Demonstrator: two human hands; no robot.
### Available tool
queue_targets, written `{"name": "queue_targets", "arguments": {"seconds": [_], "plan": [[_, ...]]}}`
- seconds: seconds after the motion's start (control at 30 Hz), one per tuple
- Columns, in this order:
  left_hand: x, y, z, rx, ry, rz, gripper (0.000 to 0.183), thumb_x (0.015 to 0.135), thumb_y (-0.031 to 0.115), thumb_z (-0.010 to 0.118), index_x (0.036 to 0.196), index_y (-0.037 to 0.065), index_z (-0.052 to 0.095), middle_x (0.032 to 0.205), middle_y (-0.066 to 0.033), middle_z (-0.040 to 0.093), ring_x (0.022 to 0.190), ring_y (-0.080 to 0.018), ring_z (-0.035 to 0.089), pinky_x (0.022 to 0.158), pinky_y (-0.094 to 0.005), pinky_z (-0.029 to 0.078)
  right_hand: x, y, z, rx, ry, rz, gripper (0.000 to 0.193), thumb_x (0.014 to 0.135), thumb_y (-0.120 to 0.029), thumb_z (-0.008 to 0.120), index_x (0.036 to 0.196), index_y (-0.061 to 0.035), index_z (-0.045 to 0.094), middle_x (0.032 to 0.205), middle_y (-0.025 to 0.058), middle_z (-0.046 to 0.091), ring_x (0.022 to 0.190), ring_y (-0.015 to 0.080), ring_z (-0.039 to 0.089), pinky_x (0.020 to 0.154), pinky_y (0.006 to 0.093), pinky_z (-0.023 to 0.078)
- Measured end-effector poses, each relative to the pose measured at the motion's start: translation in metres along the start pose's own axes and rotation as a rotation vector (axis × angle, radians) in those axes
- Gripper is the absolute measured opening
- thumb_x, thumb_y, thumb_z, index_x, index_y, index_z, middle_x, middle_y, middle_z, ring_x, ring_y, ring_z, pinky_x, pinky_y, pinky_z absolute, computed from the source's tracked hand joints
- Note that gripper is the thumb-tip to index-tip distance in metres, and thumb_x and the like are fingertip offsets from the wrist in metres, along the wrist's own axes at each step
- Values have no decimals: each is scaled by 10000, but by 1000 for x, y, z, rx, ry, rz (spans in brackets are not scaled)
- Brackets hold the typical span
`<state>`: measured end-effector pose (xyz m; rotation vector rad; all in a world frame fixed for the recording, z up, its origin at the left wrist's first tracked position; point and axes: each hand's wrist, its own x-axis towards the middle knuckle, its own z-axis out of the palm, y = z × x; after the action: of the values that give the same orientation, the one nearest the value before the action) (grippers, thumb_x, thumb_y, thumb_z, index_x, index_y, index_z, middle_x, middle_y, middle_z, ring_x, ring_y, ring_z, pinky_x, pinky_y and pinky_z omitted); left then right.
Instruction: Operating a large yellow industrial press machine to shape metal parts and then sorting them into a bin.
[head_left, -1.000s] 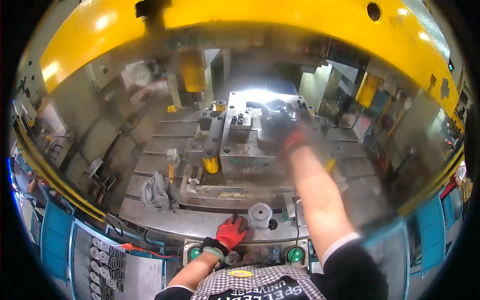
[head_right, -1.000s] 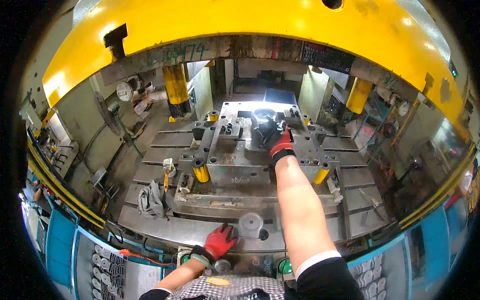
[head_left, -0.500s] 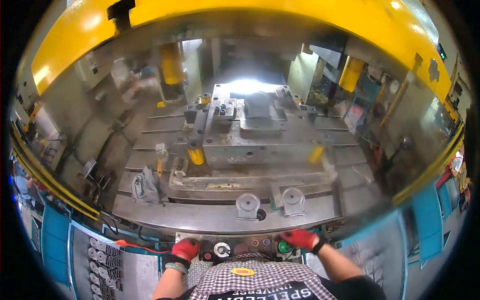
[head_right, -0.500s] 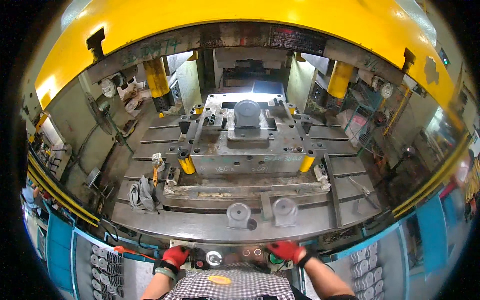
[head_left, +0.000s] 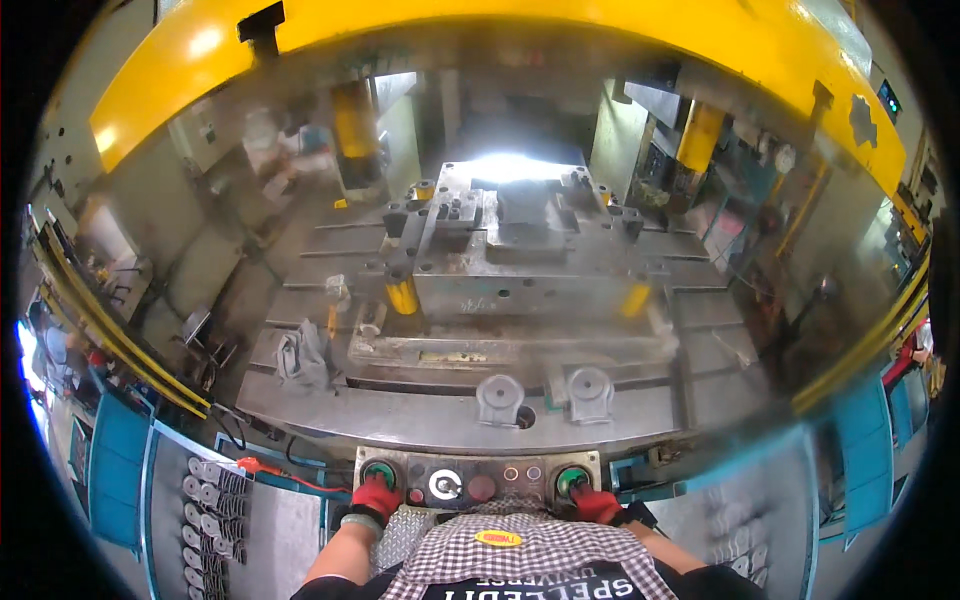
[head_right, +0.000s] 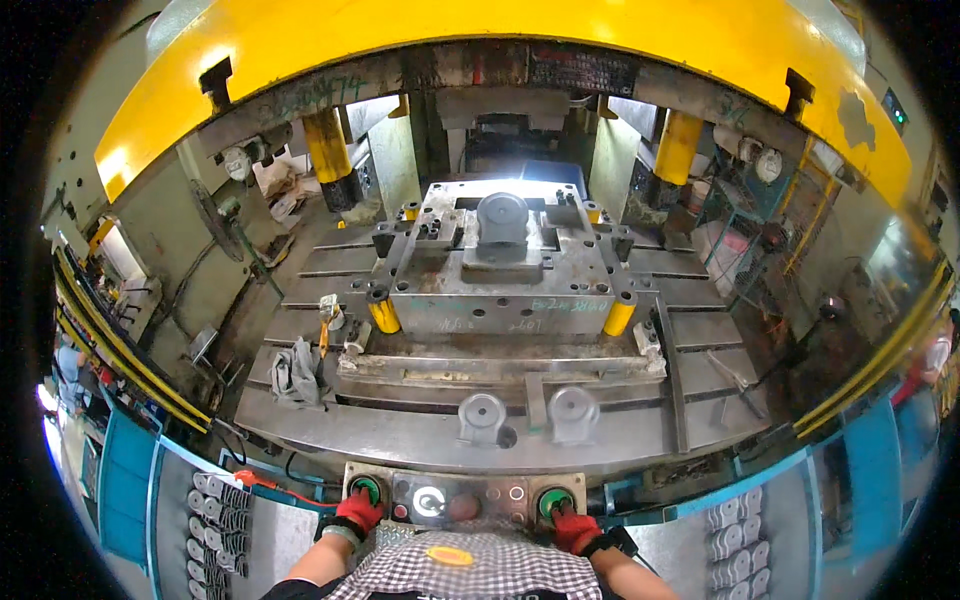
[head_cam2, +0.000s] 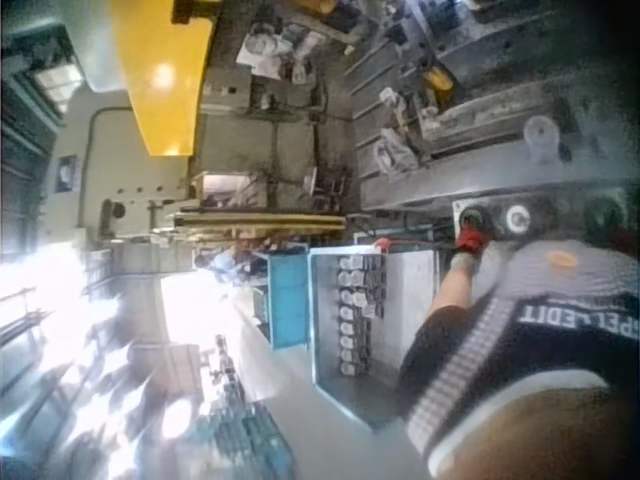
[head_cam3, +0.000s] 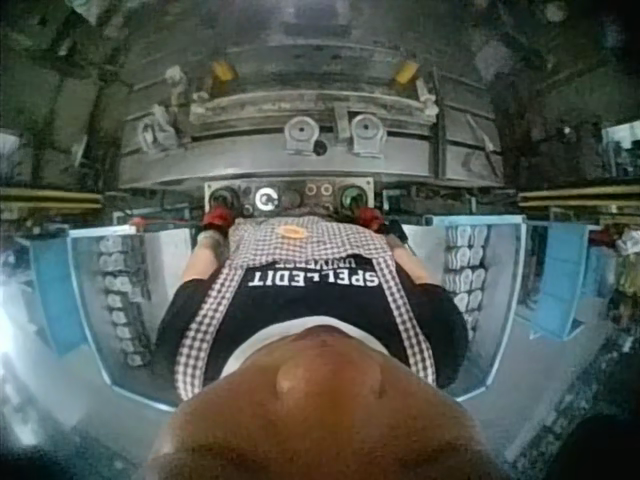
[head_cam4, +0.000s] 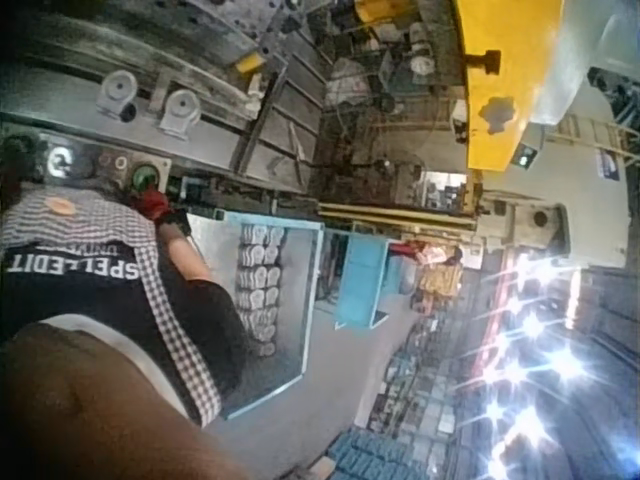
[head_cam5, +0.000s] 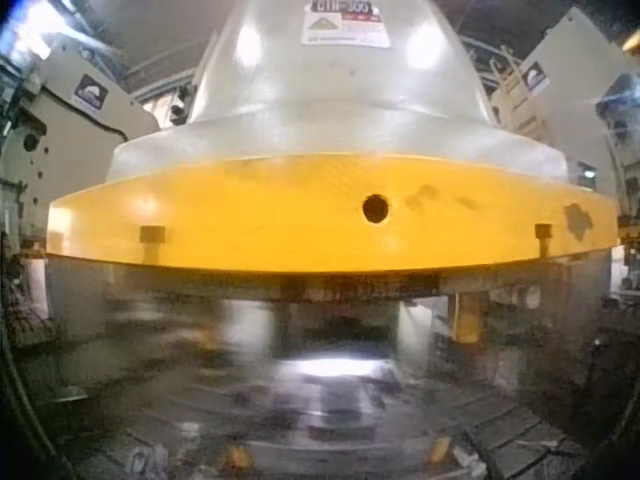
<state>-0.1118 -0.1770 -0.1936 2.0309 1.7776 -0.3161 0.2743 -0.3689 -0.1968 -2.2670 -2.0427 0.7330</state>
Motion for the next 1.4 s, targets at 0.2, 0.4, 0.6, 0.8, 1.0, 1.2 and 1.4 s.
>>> {"name": "queue_targets", "arguments": {"seconds": [0.2,0.4,0.6,0.8,1.0,1.2,1.4], "plan": [[-3,2,-2,27,17,-5,608,744,443,490,1177,20,432,1207,-239,428,1012,-362,512,844,-418,428,2,4,4,10,-72,14,447,813,-430,462,1089,-78,448,1063,249,476,823,394,573,664,475,468],[-1,2,1,2,14,-29,605,755,473,463,1154,19,454,1209,-218,440,1062,-342,482,889,-405,398,6,19,25,3,-4,-21,458,817,-448,445,1091,-81,454,1061,236,484,833,391,572,672,475,465],[3,-8,13,8,75,-6,596,758,476,459,1155,32,461,1185,-205,463,1029,-336,508,880,-408,405,6,13,19,-8,-41,13,440,814,-417,439,1101,-84,455,1115,250,468,850,378,573,683,467,465],[11,-11,24,54,87,-6,666,757,500,445,1229,32,404,1222,-216,434,1063,-330,490,888,-391,403,10,25,34,-6,-40,21,480,810,-455,423,1105,-78,465,1135,240,461,869,375,567,706,458,463],[26,4,-30,311,-352,140,621,770,523,412,1179,62,487,1218,-164,465,1106,-301,466,937,-376,354,9,10,8,57,-107,54,513,824,-475,387,1103,-51,465,1189,245,438,959,371,534,776,452,443],[74,167,-204,-252,-79,613,576,786,525,468,1057,24,553,1007,-152,594,915,-259,559,787,-347,409,9,22,15,148,108,10,516,835,-469,382,1099,-39,491,1143,214,490,964,349,530,797,437,431],[124,337,-302,-235,876,662,646,758,473,534,1264,105,376,1339,-176,294,1142,-367,393,942,-382,340,6,6,-23,901,87,371,470,860,-437,446,1038,-16,555,751,54,604,666,124,578,564,253,436]]}}
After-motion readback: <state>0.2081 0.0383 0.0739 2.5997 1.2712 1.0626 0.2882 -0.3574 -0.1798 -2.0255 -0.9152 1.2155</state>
